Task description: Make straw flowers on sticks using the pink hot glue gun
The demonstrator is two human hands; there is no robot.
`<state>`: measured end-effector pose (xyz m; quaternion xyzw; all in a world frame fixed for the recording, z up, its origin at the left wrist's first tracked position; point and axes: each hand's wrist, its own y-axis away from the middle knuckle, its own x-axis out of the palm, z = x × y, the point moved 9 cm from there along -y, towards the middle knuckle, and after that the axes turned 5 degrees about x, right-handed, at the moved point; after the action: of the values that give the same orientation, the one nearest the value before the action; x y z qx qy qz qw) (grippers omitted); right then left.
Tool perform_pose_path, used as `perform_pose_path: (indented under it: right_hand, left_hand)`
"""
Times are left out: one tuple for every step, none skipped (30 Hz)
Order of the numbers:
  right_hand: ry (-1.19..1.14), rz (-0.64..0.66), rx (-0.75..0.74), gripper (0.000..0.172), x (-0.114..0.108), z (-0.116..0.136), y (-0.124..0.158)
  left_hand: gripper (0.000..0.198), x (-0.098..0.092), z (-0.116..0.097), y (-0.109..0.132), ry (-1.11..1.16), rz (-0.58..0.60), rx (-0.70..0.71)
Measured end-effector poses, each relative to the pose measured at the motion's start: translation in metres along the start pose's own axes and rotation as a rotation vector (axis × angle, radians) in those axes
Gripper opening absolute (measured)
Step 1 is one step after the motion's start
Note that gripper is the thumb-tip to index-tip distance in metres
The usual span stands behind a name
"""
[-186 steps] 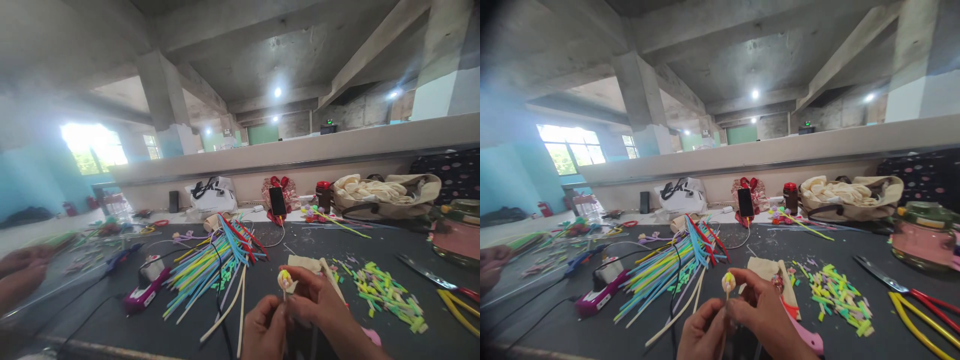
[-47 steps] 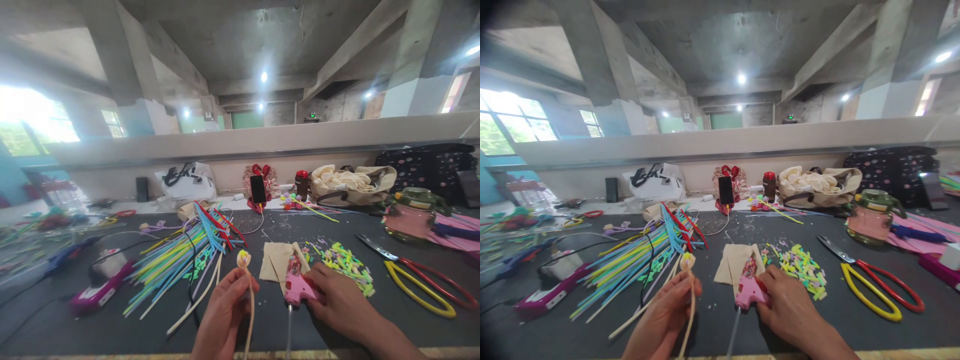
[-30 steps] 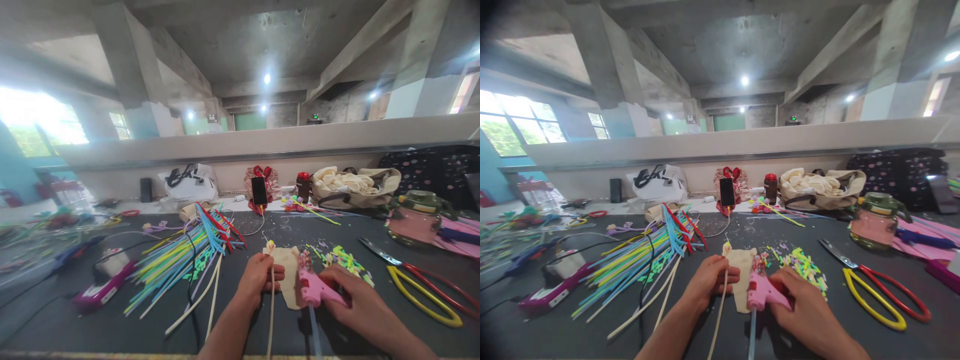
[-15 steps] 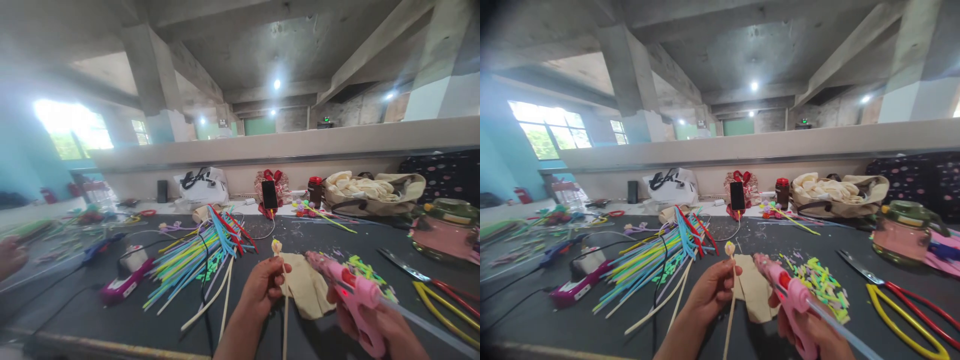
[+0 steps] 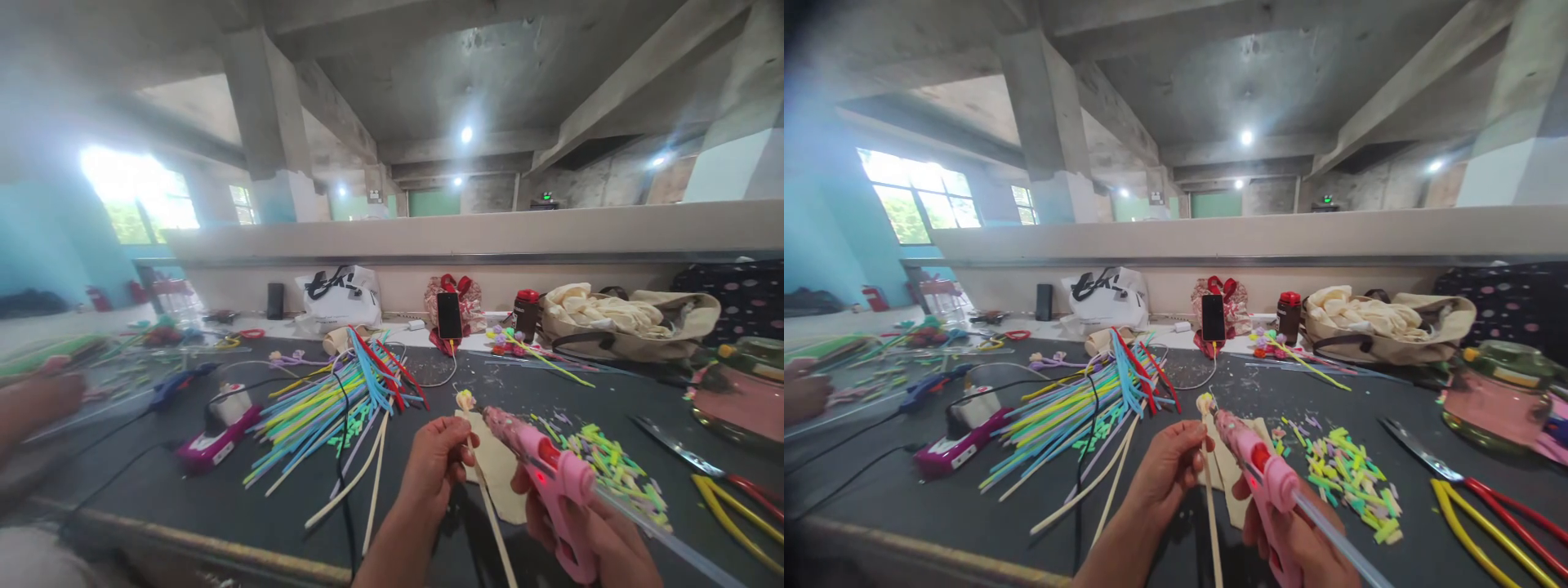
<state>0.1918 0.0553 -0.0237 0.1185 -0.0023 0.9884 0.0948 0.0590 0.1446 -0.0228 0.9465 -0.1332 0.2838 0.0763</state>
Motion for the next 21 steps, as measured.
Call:
perform_pose_path:
  right_hand:
    - [0.003, 0.007, -0.001, 0.047, 0.0008, 0.0000, -0.0004]
    - [0.002, 0.019, -0.001, 0.046, 0.0023, 0.0003, -0.0006]
    - [-0.003, 0.035, 0.000, 0.044, 0.0043, 0.0007, -0.0005]
    - [-0.011, 0.048, 0.000, 0.042, 0.0061, 0.0013, 0.0000]
    - [-0.021, 0.055, 0.002, 0.040, 0.0075, 0.0020, 0.0006]
    - [-0.029, 0.058, 0.009, 0.039, 0.0084, 0.0022, 0.0013]
    - [-0.032, 0.057, 0.011, 0.040, 0.0089, 0.0027, 0.0020]
    - [-0.028, 0.051, 0.016, 0.040, 0.0086, 0.0028, 0.0025]
    - [-0.020, 0.043, 0.021, 0.040, 0.0076, 0.0024, 0.0027]
    - [-0.008, 0.045, 0.028, 0.040, 0.0069, 0.0016, 0.0025]
    - [0.005, 0.056, 0.031, 0.041, 0.0067, 0.0008, 0.0020]
    - [0.019, 0.072, 0.031, 0.040, 0.0066, 0.0001, 0.0013]
    - [0.030, 0.086, 0.031, 0.039, 0.0065, -0.0009, 0.0004]
    - [0.041, 0.095, 0.032, 0.038, 0.0061, -0.0018, -0.0005]
    - [0.048, 0.095, 0.030, 0.036, 0.0057, -0.0022, -0.0013]
    - [0.053, 0.089, 0.028, 0.035, 0.0054, -0.0024, -0.0018]
    - [0.053, 0.076, 0.026, 0.034, 0.0051, -0.0021, -0.0019]
    - [0.047, 0.060, 0.025, 0.033, 0.0053, -0.0016, -0.0015]
    - [0.032, 0.044, 0.021, 0.032, 0.0057, -0.0006, -0.0008]
    - [0.013, 0.026, 0.019, 0.032, 0.0062, 0.0003, 0.0002]
    - [-0.006, 0.005, 0.019, 0.031, 0.0063, 0.0010, 0.0014]
  left_hand:
    - [0.015, -0.0003, -0.0004, 0.0000, -0.001, -0.004, 0.004]
    - [0.015, -0.0006, -0.0005, 0.0000, -0.001, -0.007, 0.005]
    - [0.015, -0.0009, -0.0005, -0.0001, 0.000, -0.008, 0.004]
    - [0.015, -0.0010, -0.0003, -0.0002, 0.003, -0.007, 0.001]
    - [0.015, -0.0010, 0.0000, -0.0004, 0.007, -0.005, -0.002]
    - [0.015, -0.0008, 0.0004, -0.0004, 0.011, -0.001, -0.006]
    - [0.015, -0.0006, 0.0007, -0.0004, 0.015, 0.002, -0.009]
    - [0.015, -0.0004, 0.0010, -0.0002, 0.018, 0.004, -0.011]
    - [0.015, -0.0003, 0.0012, 0.0001, 0.021, 0.004, -0.013]
    - [0.014, -0.0002, 0.0012, 0.0004, 0.023, 0.004, -0.013]
    - [0.014, 0.0000, 0.0011, 0.0009, 0.026, 0.003, -0.013]
    - [0.013, 0.0001, 0.0008, 0.0015, 0.028, 0.001, -0.012]
    - [0.012, 0.0002, 0.0004, 0.0020, 0.031, -0.001, -0.010]
    - [0.012, 0.0004, -0.0001, 0.0024, 0.034, -0.002, -0.009]
    - [0.011, 0.0005, -0.0006, 0.0027, 0.036, -0.003, -0.008]
    - [0.010, 0.0007, -0.0010, 0.0029, 0.038, -0.003, -0.008]
    - [0.010, 0.0009, -0.0012, 0.0030, 0.039, -0.002, -0.008]
    - [0.010, 0.0010, -0.0014, 0.0029, 0.041, -0.001, -0.008]
    - [0.010, 0.0010, -0.0015, 0.0028, 0.043, 0.001, -0.008]
    - [0.010, 0.0010, -0.0014, 0.0027, 0.045, 0.002, -0.009]
    - [0.010, 0.0010, -0.0012, 0.0027, 0.048, 0.004, -0.009]
